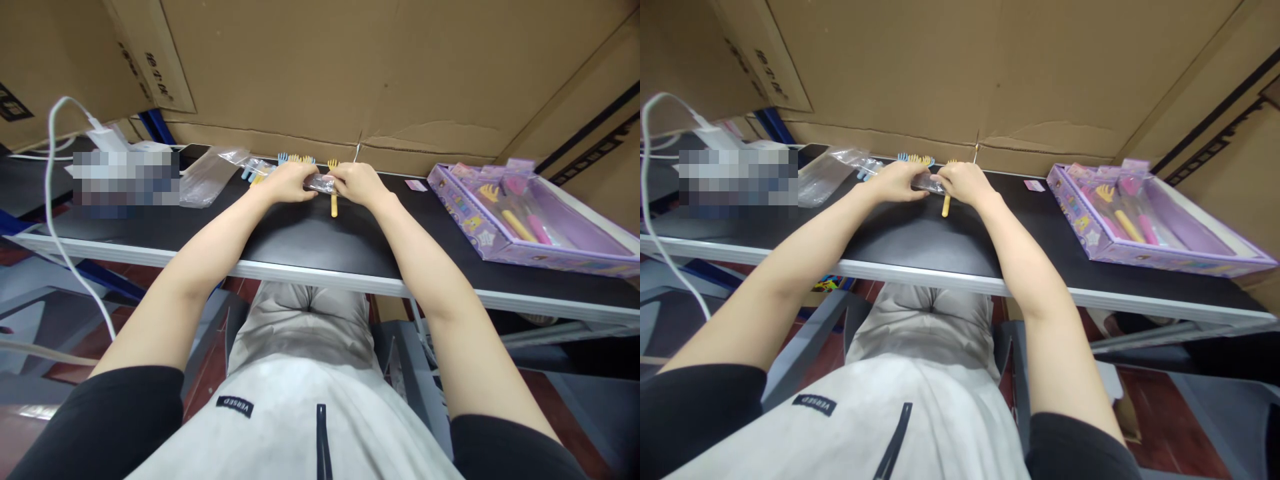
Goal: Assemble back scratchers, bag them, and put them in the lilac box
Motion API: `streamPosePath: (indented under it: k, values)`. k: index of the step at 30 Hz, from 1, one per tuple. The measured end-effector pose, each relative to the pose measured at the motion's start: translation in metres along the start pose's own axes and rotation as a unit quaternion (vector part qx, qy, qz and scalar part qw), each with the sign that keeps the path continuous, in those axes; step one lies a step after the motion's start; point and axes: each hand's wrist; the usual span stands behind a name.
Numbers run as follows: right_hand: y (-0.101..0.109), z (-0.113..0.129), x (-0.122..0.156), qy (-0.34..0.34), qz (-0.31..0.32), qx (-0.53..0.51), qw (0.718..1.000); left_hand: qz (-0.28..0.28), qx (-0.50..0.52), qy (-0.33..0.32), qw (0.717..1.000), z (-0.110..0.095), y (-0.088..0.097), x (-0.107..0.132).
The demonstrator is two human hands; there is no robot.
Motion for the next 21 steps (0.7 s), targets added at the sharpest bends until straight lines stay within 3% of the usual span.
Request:
streamPosePath:
  k: [15, 21]
  values:
    - [-0.002, -0.020, 0.002, -0.032, -0.041, -0.043, 0.998, 0.009, 0.021, 0.102, 0.994, 0.060, 0.017, 0.014]
    - [-0.004, -0.023, 0.001, -0.036, -0.043, -0.048, 0.997, -0.008, 0.027, 0.100, 0.995, 0.055, 0.016, 0.010]
Point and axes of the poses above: each hand's wrist, its own x-axis away from the middle knuckle, its own y-axis out of the back of the hand, z = x × y, and after that the axes turned 6 degrees about -x, right-handed
